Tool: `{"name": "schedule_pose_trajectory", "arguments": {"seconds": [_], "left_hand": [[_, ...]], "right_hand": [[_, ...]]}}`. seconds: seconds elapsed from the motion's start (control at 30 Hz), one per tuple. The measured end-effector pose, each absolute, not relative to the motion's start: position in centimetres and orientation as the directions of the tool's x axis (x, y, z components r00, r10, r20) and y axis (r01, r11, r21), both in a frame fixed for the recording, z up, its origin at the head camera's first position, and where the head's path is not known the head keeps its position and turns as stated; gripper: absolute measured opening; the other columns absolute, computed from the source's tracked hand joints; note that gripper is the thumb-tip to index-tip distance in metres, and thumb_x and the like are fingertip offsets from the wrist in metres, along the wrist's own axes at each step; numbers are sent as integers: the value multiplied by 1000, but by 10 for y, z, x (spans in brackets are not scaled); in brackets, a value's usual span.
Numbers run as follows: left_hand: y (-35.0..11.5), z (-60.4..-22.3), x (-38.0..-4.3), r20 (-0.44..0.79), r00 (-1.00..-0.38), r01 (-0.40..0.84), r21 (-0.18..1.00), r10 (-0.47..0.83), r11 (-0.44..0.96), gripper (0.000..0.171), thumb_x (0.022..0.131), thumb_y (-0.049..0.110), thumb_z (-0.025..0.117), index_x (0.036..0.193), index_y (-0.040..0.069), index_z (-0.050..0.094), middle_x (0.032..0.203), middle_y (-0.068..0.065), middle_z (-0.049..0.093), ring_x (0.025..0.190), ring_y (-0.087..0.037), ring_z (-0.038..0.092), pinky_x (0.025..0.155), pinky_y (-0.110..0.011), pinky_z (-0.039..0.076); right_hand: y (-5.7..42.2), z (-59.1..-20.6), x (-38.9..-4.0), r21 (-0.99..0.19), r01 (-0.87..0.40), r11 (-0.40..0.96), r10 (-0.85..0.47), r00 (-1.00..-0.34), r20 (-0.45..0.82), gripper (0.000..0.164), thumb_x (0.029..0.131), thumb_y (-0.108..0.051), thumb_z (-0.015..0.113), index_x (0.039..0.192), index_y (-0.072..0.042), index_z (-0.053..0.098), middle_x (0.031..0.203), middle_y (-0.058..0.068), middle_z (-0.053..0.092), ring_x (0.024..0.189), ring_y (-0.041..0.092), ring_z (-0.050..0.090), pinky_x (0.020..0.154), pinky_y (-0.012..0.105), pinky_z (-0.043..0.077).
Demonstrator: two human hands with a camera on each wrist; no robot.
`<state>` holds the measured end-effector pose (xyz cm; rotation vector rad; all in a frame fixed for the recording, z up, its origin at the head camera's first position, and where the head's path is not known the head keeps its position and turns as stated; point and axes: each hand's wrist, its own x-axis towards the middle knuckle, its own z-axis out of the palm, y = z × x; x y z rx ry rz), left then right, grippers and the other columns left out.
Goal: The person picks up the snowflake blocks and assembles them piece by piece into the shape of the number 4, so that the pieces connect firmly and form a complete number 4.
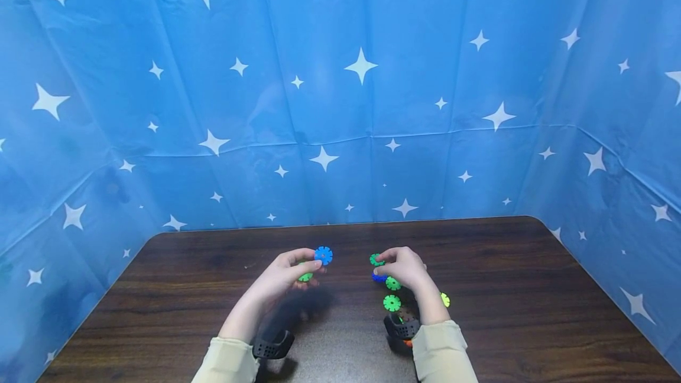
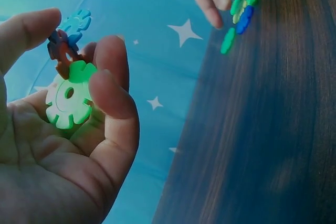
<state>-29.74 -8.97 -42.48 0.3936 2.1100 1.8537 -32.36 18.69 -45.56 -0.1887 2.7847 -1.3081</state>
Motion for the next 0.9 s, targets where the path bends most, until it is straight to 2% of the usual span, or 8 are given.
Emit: {"name": "schedule_pose_trajectory", "arguments": {"seconds": [0.1, 0.2, 0.37, 0.53, 0.63, 0.8, 0.9], "left_hand": [[-90, -425, -297, -41, -915, 10, 992, 402, 124, 37, 94, 23, 63, 122, -2, 57, 108, -15, 66, 92, -39, 67, 67, -30, 51], [-91, -425, -297, -35, -912, 17, 992, 409, 122, 35, 95, 19, 61, 125, 0, 57, 109, -15, 66, 91, -39, 67, 68, -32, 51], [-91, -425, -297, -32, -911, 21, 992, 411, 125, 34, 96, 18, 59, 125, 1, 56, 110, -17, 67, 87, -35, 68, 71, -36, 52], [-89, -422, -295, -26, -917, 28, 991, 399, 131, 34, 95, 19, 60, 123, 0, 57, 106, -11, 67, 85, -32, 68, 74, -41, 52], [-89, -422, -294, -15, -918, 39, 991, 396, 128, 34, 96, 19, 60, 123, -1, 57, 102, -7, 67, 83, -30, 68, 73, -40, 52], [-89, -421, -293, -5, -918, 49, 991, 397, 127, 34, 96, 19, 60, 123, -1, 57, 102, -7, 65, 83, -30, 68, 71, -37, 51], [-89, -421, -293, -7, -918, 54, 988, 397, 142, 34, 96, 20, 61, 123, -1, 57, 101, -7, 66, 89, -32, 68, 72, -37, 51]], "right_hand": [[186, -458, -323, -712, -60, 699, -94, -996, -7, 22, 81, -16, 77, 101, -10, 74, 92, 2, 63, 81, 20, 53, 82, 51, 36], [185, -459, -322, -676, -39, 736, -68, -998, -16, 21, 79, -16, 78, 100, -13, 75, 89, 1, 62, 80, 21, 54, 85, 58, 29], [184, -461, -321, -656, -33, 754, -61, -998, -20, 22, 79, -13, 79, 100, -14, 75, 86, 1, 59, 78, 21, 51, 88, 62, 26], [184, -462, -321, -639, -41, 768, -65, -998, -14, 21, 78, -14, 79, 99, -16, 76, 83, 0, 55, 75, 20, 49, 85, 60, 26], [183, -462, -321, -630, -38, 776, -61, -998, -15, 19, 77, -15, 80, 97, -17, 76, 85, 0, 55, 75, 20, 49, 81, 54, 27], [182, -463, -322, -620, -51, 783, -70, -997, -8, 16, 77, -15, 81, 92, -16, 75, 84, 1, 54, 74, 19, 48, 77, 49, 26], [180, -464, -323, -626, -76, 776, -92, -996, 8, 16, 76, -13, 81, 88, -15, 71, 82, 0, 54, 73, 19, 47, 76, 49, 24]]}}
